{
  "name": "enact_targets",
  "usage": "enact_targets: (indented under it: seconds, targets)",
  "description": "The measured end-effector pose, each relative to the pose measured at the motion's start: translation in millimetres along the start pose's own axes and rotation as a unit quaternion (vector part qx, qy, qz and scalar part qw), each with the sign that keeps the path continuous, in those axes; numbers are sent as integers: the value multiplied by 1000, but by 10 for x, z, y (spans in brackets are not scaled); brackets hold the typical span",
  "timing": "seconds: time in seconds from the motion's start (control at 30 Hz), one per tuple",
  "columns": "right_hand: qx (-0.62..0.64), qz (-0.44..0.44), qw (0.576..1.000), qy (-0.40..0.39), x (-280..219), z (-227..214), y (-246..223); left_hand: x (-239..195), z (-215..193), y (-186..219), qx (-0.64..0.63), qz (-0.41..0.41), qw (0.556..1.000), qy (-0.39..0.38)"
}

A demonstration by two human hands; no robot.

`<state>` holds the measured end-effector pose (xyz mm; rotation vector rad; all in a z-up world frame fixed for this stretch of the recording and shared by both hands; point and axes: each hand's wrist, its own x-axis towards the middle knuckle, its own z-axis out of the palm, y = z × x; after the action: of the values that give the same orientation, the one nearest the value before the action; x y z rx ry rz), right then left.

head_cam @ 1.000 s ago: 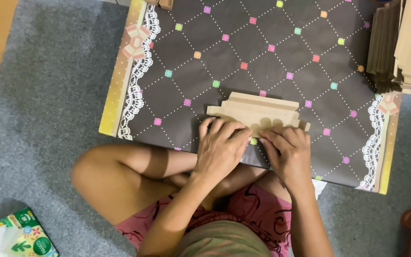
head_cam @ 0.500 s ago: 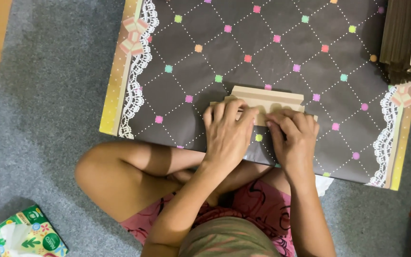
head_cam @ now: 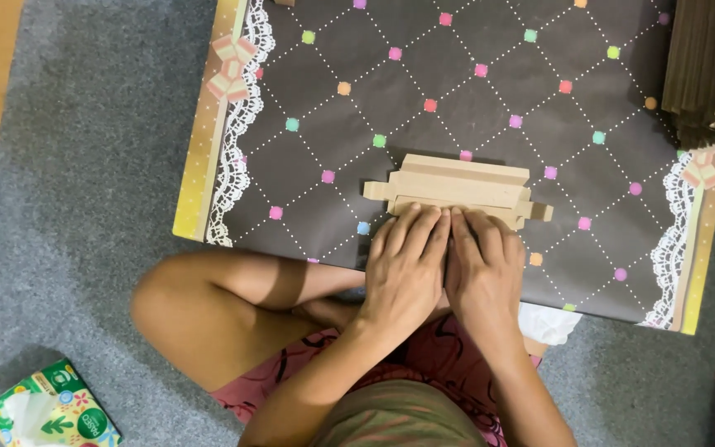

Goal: Assembling small cardboard boxes by folding flat templates along pre-scored lines.

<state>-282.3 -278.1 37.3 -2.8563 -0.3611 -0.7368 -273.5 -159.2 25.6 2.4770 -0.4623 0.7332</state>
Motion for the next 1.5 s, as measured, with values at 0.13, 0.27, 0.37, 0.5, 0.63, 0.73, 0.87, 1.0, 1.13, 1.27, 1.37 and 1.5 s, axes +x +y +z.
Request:
enact_targets:
  seconds: [0.13,0.27,0.37,0.5,0.63,0.73,0.87,1.0,1.13,1.27,1.37,1.5]
  targets:
    - [-35,-15,999,-2,-13,-5,18,-55,-9,-22,9,-3,1000,-16]
    - [-49,-14,998,-26,-37,-15,94,-26,-30,-83,-3,-9,999,-49]
    - [-38,-4,998,-54,-102,-34,216,-50,-79,-215,-7,-11,996,-86]
    - [-17,19,997,-69,-142,-143,304,-11,-267,-285,3,-13,994,-105]
    - [-38,28,997,-58,-157,-137,248,-27,-147,-151,15,-24,996,-82]
    - [-70,11,996,-46,-138,-35,158,-2,-46,-9,43,-17,997,-55]
    - [-9,-3,1000,-18,-99,68,67,44,-17,7,45,0,999,-20]
    - [-21,-11,999,-49,-69,-28,175,61,-26,-50,54,1,998,-35]
    - [-61,35,995,-72,-201,-40,456,128,-67,-70,51,8,998,-42]
    - [-89,46,993,-57,-124,-57,304,114,68,0,49,27,998,-20]
    - [-91,30,995,-40,-52,18,165,108,86,29,66,33,997,-8]
    - [-42,26,998,-35,-143,120,323,70,-45,24,46,14,998,-48]
